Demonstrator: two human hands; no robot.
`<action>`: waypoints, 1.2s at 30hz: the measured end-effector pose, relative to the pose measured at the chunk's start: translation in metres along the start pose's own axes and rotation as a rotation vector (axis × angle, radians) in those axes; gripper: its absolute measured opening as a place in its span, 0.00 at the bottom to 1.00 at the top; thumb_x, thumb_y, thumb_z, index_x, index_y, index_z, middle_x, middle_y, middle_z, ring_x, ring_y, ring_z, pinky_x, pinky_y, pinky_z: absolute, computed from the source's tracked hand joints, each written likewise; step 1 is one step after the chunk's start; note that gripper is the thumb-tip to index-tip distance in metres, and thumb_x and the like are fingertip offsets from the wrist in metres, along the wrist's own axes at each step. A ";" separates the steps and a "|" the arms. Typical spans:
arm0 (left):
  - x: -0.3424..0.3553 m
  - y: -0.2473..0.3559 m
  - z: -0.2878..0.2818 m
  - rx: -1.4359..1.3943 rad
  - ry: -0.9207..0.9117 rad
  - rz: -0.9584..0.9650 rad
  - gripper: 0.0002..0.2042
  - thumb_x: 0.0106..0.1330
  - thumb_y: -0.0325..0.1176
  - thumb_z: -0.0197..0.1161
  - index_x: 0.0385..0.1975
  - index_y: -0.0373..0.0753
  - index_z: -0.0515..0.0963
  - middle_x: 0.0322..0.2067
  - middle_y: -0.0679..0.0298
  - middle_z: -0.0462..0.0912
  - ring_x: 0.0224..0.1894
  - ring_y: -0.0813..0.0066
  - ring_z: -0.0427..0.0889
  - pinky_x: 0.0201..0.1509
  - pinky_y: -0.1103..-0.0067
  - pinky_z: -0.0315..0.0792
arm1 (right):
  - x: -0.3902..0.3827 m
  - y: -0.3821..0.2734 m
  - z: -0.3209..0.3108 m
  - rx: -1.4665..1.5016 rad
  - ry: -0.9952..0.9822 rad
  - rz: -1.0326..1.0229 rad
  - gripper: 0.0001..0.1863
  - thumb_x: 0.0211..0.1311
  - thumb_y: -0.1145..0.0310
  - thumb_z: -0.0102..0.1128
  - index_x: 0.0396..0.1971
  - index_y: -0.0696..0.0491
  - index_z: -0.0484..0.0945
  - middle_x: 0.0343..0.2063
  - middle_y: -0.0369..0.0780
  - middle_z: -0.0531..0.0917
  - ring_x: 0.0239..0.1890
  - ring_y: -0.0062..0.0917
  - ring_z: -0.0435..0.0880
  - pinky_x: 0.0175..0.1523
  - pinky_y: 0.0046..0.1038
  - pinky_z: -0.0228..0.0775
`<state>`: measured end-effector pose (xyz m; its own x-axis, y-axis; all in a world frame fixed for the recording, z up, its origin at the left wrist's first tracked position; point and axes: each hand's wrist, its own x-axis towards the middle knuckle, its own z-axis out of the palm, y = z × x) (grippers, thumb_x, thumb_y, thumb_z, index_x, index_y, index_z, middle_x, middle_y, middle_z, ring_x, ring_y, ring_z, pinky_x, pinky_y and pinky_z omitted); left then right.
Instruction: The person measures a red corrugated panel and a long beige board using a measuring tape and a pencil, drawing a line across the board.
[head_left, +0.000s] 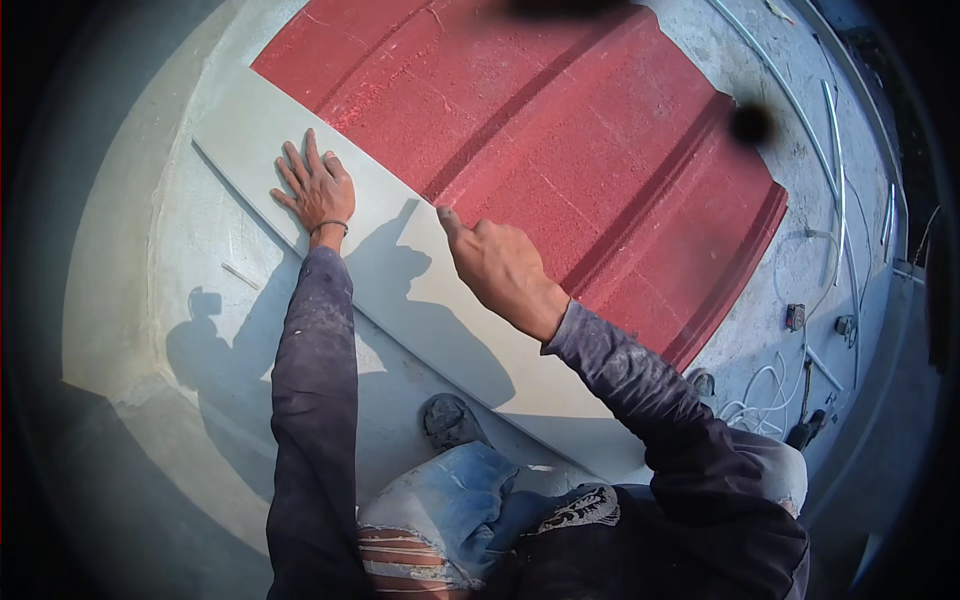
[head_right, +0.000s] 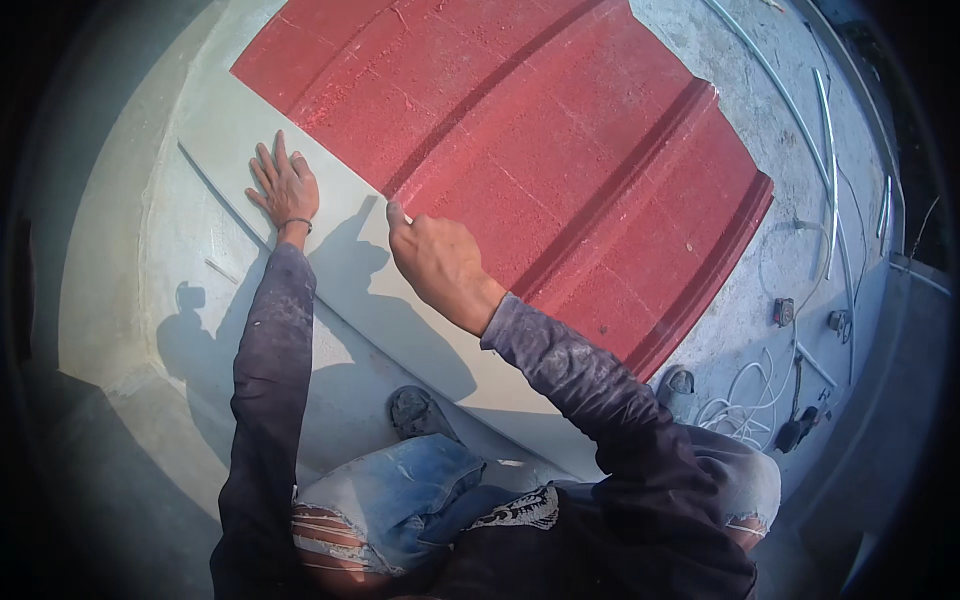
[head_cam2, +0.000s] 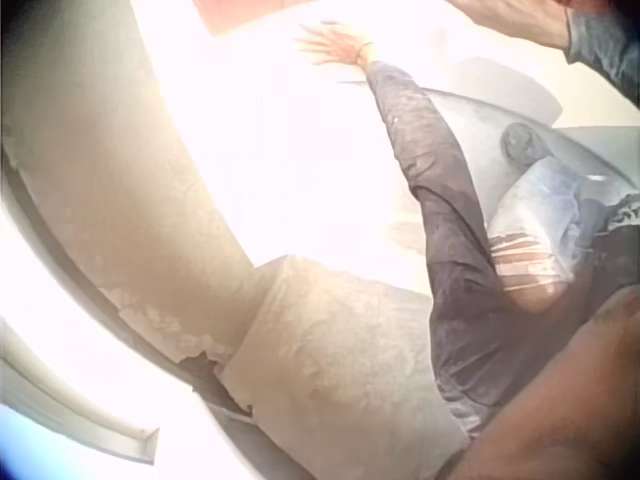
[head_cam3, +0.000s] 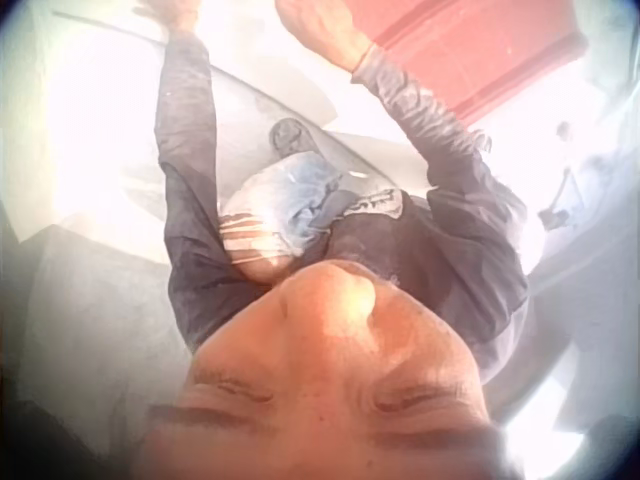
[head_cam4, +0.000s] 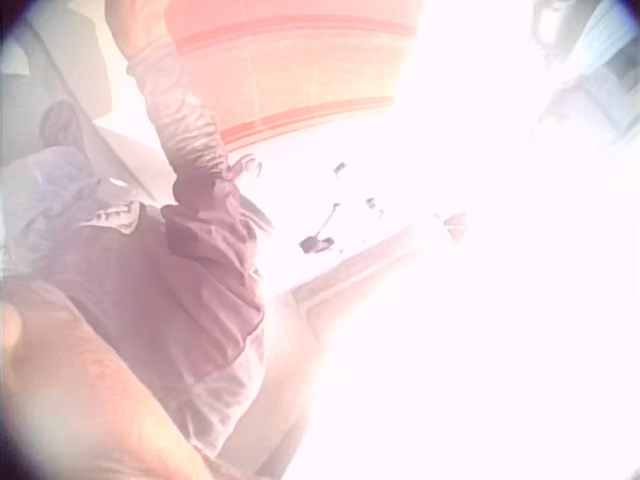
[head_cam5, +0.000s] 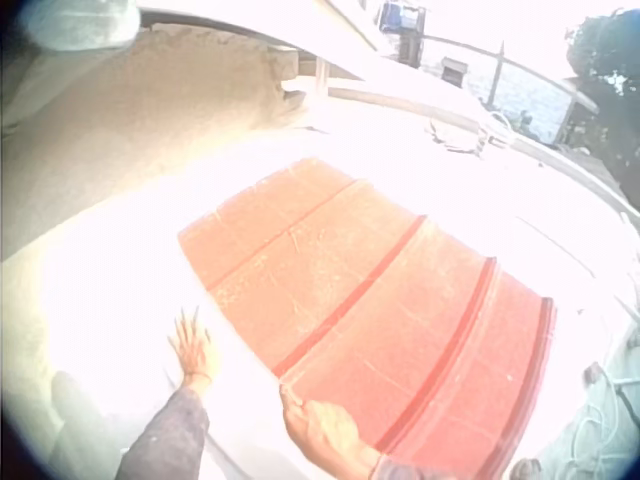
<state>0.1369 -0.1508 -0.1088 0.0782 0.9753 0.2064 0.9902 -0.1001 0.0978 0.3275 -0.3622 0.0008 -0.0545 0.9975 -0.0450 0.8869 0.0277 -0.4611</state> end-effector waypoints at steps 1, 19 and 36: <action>-0.002 0.000 0.002 0.003 0.005 -0.016 0.26 0.75 0.49 0.39 0.73 0.63 0.52 0.75 0.58 0.48 0.76 0.54 0.44 0.72 0.40 0.38 | 0.001 0.005 0.012 0.003 0.047 -0.029 0.31 0.59 0.76 0.51 0.65 0.62 0.62 0.15 0.46 0.76 0.18 0.41 0.80 0.23 0.41 0.72; -0.082 0.045 -0.014 -0.012 -0.054 0.128 0.28 0.75 0.50 0.39 0.74 0.53 0.50 0.74 0.52 0.46 0.76 0.49 0.42 0.71 0.39 0.38 | -0.078 0.038 0.024 0.027 0.008 0.053 0.30 0.60 0.74 0.53 0.65 0.58 0.64 0.16 0.45 0.78 0.19 0.39 0.82 0.24 0.39 0.74; -0.146 0.084 -0.032 -0.078 -0.101 0.228 0.29 0.75 0.48 0.36 0.74 0.48 0.50 0.75 0.52 0.46 0.77 0.51 0.40 0.73 0.42 0.34 | -0.130 0.055 0.015 -0.061 0.000 0.059 0.27 0.62 0.74 0.51 0.63 0.62 0.67 0.16 0.41 0.78 0.20 0.34 0.84 0.21 0.35 0.73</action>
<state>0.2044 -0.3080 -0.0995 0.3132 0.9403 0.1336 0.9342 -0.3303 0.1351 0.3770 -0.4914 -0.0321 -0.0009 0.9975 -0.0707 0.9150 -0.0277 -0.4026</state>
